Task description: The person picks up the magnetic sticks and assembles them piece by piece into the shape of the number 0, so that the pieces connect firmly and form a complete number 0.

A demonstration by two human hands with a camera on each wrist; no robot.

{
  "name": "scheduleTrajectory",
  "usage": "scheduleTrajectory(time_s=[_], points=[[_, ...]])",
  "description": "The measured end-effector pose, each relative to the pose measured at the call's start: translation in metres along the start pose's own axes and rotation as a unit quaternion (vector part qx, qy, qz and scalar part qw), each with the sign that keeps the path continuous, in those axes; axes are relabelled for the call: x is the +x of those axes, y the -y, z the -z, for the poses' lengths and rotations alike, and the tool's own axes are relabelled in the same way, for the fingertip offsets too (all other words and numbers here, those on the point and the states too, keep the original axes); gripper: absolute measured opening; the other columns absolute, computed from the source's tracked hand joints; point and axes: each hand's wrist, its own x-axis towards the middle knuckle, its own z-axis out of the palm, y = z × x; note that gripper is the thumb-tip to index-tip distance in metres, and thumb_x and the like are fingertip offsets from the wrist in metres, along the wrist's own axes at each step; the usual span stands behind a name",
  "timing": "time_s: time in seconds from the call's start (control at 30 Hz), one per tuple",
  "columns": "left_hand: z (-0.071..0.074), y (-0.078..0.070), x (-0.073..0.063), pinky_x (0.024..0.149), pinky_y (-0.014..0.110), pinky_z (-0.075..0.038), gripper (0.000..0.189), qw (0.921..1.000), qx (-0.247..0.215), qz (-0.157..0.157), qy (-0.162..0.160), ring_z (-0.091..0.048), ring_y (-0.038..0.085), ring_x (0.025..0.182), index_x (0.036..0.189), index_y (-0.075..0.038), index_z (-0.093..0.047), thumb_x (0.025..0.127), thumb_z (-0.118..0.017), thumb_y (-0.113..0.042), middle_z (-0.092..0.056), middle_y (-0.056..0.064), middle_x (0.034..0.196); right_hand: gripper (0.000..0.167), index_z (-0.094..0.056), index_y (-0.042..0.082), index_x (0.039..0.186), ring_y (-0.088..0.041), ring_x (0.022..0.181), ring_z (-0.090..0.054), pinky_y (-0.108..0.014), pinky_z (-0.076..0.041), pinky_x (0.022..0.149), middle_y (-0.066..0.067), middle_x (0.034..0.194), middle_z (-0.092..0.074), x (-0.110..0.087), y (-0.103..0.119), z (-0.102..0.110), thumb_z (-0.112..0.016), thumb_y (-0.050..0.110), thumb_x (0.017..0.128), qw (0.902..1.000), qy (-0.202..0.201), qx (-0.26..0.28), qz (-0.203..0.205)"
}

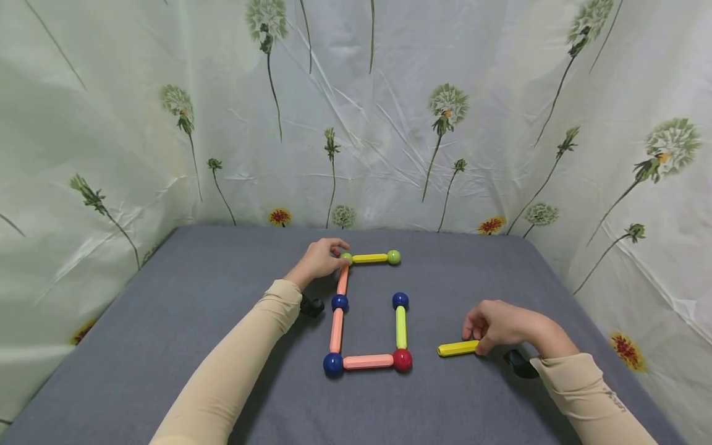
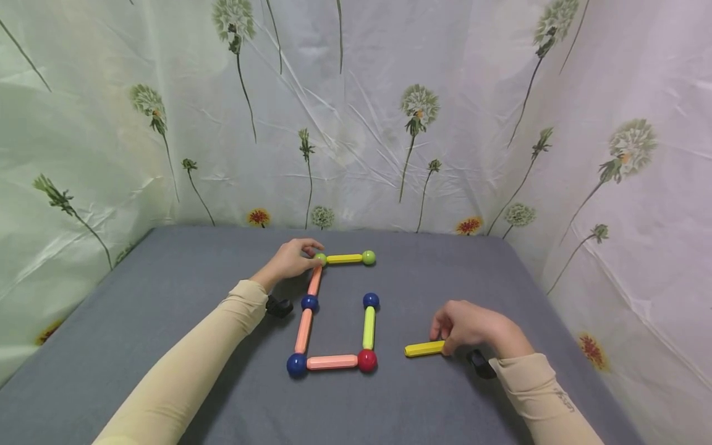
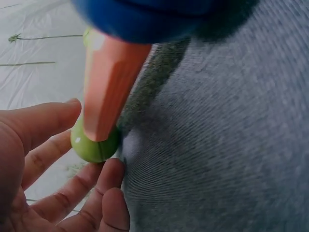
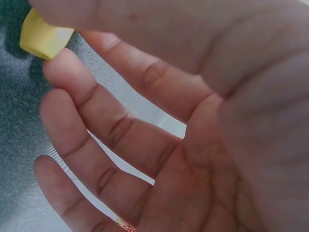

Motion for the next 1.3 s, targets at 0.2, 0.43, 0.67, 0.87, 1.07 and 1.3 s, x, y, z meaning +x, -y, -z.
scheduleTrajectory(time_s=[0.2,0.43,0.67,0.87,1.07,1.3], points=[[-0.003,0.002,0.003,0.098,0.051,-0.057,0.035,0.9999,0.002,-0.013,0.0,-0.065,0.036,0.124,0.136,-0.016,-0.074,0.103,-0.074,-0.026,-0.071,0.015,0.134,0.022,-0.076,0.011,0.095,-0.007,0.072,-0.054,-0.023,-0.046,0.065,0.005,0.08,-0.064,0.004,-0.002,-0.005,-0.089,0.002,0.08,0.9999,0.001,0.002,0.01],[-0.007,0.002,0.006,0.103,0.052,-0.056,0.031,0.9999,0.008,-0.01,0.007,-0.063,0.036,0.131,0.134,-0.019,-0.076,0.104,-0.072,-0.024,-0.07,0.016,0.139,0.022,-0.076,0.013,0.098,-0.008,0.074,-0.054,-0.024,-0.045,0.067,0.004,0.082,-0.063,0.007,0.005,-0.009,-0.091,0.009,0.082,0.9998,0.004,0.011,0.014],[-0.01,0.0,0.008,0.104,0.053,-0.056,0.027,1.0,0.004,-0.001,0.003,-0.061,0.036,0.134,0.13,-0.019,-0.078,0.104,-0.072,-0.022,-0.068,0.016,0.142,0.019,-0.077,0.012,0.095,-0.006,0.074,-0.056,-0.022,-0.046,0.067,0.006,0.08,-0.064,0.013,0.011,-0.009,-0.091,0.009,0.082,0.9995,0.008,0.014,0.026],[-0.011,-0.003,0.008,0.105,0.052,-0.055,0.026,0.9999,0.013,0.001,0.007,-0.061,0.036,0.134,0.129,-0.018,-0.079,0.105,-0.07,-0.021,-0.068,0.015,0.142,0.017,-0.077,0.012,0.092,-0.005,0.071,-0.056,-0.021,-0.045,0.064,0.007,0.077,-0.064,0.013,0.007,-0.009,-0.091,0.011,0.082,0.9993,0.011,0.024,0.027],[-0.012,-0.004,0.009,0.105,0.052,-0.055,0.024,0.9999,0.014,0.001,0.005,-0.063,0.035,0.129,0.127,-0.017,-0.079,0.105,-0.07,-0.02,-0.069,0.015,0.139,0.011,-0.075,0.007,0.097,-0.005,0.069,-0.054,-0.022,-0.043,0.062,0.004,0.08,-0.066,0.01,-0.006,-0.005,-0.079,0.007,0.087,0.9962,0.024,0.078,0.031],[-0.012,-0.002,0.01,0.104,0.052,-0.055,0.024,1.0,0.008,-0.001,0.004,-0.063,0.035,0.127,0.127,-0.017,-0.079,0.105,-0.07,-0.02,-0.07,0.015,0.137,0.014,-0.073,0.001,0.105,-0.008,0.071,-0.056,-0.023,-0.044,0.062,-0.001,0.084,-0.07,0.016,-0.018,0.012,-0.072,0.013,0.098,0.992,-0.019,0.12,0.036]])
